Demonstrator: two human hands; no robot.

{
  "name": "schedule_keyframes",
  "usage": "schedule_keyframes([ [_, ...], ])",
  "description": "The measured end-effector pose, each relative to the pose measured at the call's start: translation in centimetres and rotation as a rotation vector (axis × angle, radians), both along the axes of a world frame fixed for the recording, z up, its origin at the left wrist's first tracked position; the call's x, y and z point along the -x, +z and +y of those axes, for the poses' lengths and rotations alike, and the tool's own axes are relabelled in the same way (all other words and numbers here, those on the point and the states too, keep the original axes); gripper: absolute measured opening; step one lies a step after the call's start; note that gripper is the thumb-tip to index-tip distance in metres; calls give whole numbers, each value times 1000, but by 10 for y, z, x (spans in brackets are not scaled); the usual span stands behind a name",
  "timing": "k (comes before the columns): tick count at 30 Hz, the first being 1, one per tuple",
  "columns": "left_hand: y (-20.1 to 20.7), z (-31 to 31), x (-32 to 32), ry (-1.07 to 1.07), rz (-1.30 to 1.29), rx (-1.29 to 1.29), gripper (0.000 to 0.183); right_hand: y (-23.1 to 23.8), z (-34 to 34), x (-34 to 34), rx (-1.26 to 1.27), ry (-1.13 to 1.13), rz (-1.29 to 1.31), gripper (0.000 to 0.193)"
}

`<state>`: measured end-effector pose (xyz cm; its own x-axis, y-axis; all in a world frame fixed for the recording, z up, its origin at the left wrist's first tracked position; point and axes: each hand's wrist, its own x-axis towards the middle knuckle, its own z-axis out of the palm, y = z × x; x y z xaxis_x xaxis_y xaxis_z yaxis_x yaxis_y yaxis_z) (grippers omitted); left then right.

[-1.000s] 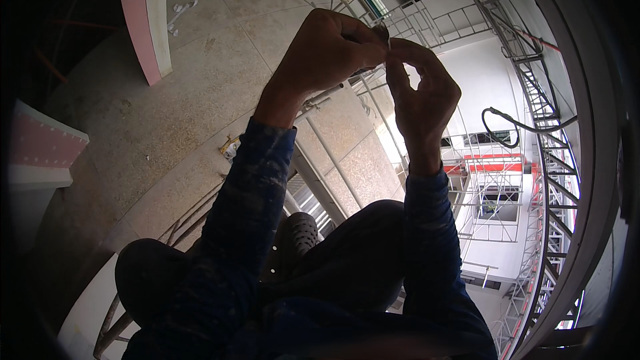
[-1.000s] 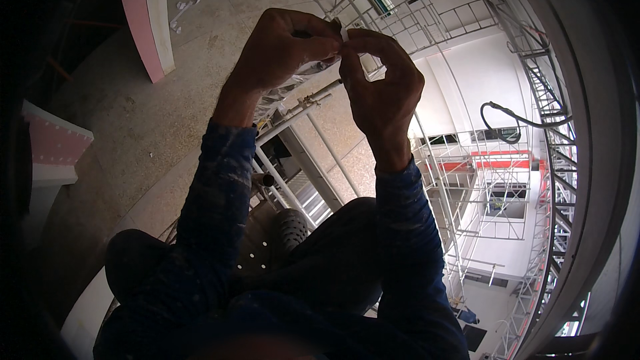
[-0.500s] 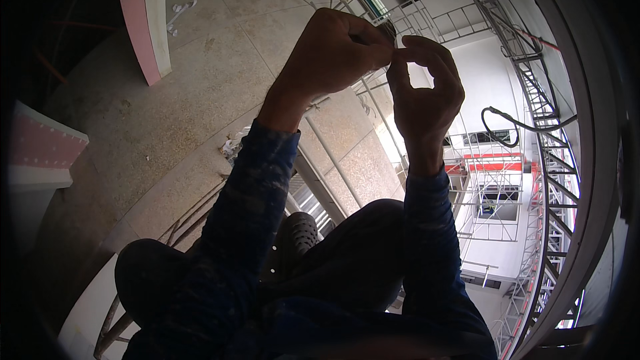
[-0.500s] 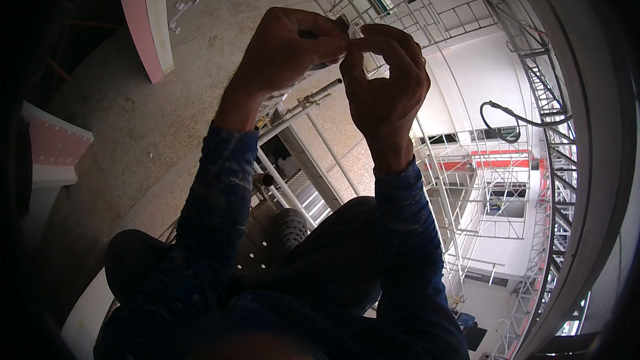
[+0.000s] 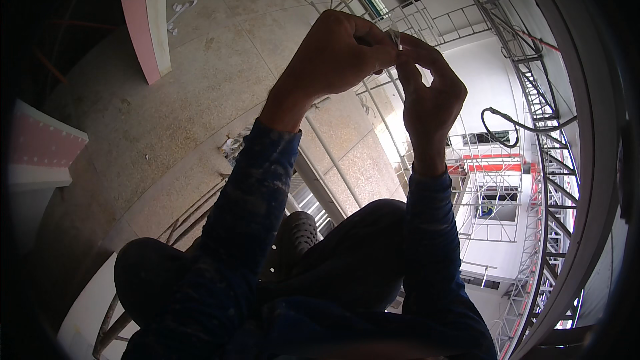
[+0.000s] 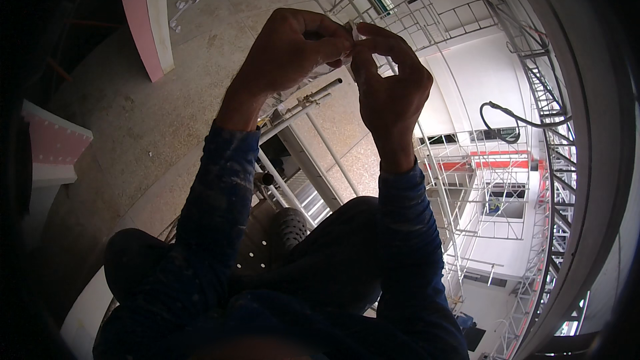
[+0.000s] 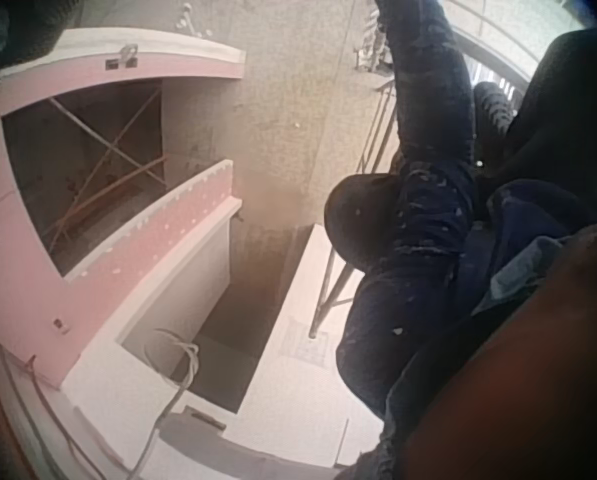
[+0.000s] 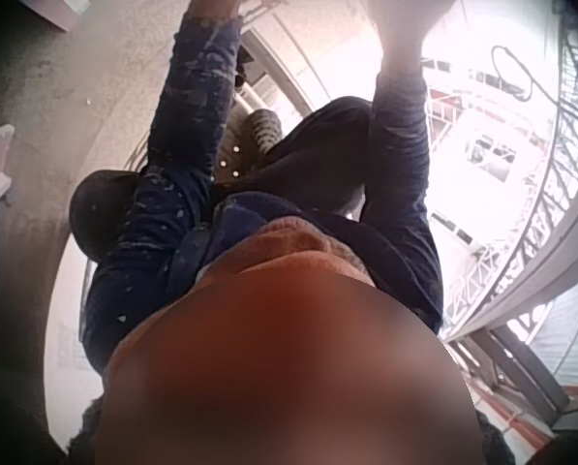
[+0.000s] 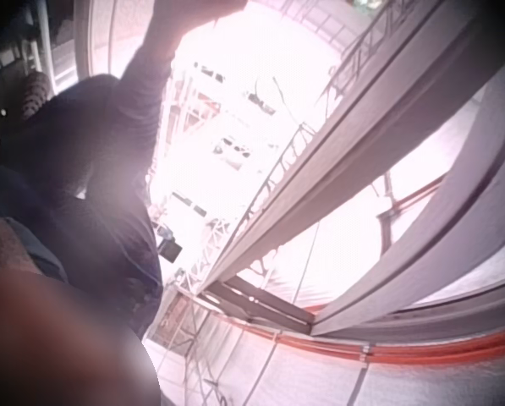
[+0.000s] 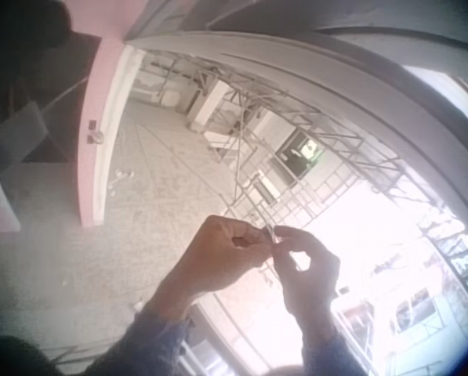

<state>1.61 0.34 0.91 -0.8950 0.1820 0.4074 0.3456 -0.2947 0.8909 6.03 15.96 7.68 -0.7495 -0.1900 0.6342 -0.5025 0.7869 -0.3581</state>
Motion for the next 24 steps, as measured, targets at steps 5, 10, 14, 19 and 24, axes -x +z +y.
schedule_keyframes([
  [5,-1,-4,-1,-10,5,23,21,-3,2,2,75,22,-66,13],
  [10,-1,-4,0,2,-1,46,23,-4,4,2,95,26,-109,15],
  [14,-2,-2,0,4,6,33,23,-3,2,1,103,27,-101,14],
  [19,-3,0,1,18,10,45,22,-1,2,-1,40,12,-47,9],
  [24,-3,2,-1,22,49,25,21,-1,5,0,-51,29,31,8],
])
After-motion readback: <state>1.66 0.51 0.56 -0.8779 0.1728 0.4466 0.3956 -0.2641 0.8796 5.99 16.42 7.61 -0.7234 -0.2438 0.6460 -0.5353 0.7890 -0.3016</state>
